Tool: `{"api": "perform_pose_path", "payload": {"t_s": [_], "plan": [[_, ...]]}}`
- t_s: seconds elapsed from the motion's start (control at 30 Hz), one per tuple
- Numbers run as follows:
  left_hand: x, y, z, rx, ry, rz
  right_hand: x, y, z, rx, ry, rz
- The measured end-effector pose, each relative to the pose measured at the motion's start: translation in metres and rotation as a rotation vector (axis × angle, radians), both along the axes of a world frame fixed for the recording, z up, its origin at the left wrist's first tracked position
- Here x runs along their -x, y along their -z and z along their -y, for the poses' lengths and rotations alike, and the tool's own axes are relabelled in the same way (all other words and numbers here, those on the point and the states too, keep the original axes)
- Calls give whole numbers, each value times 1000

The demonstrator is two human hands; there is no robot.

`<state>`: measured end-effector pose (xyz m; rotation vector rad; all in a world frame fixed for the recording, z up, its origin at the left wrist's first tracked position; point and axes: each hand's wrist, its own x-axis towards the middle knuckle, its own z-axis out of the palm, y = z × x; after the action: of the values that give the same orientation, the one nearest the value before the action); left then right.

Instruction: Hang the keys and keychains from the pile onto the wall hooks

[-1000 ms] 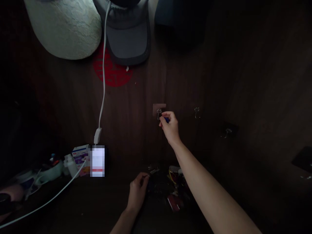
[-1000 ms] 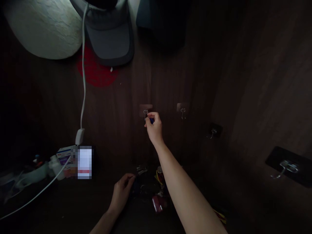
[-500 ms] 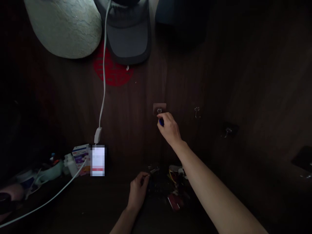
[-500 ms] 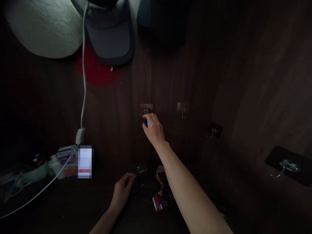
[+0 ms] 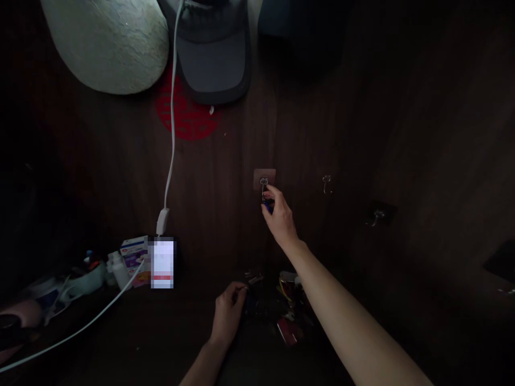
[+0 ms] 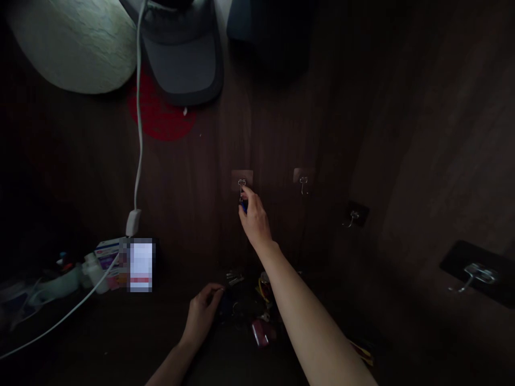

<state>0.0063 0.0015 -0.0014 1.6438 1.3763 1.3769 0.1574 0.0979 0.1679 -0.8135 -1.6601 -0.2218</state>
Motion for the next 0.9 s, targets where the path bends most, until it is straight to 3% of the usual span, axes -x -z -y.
{"api": "perform_pose_path", "payload": {"t_s": [0.27,0.5,0.63,0.9], "plan": [[1,-4,-1,37,-21,97,-9,42,22,162,-43,-45],[0,-9,-2,150,43,374,-7,102,71,637,-258,-25],[-1,-7,-3,256,110,538,-3,127,84,785,-350,-68],[-1,-13,2,401,310,817,6,145,92,926,-563,-248]]}}
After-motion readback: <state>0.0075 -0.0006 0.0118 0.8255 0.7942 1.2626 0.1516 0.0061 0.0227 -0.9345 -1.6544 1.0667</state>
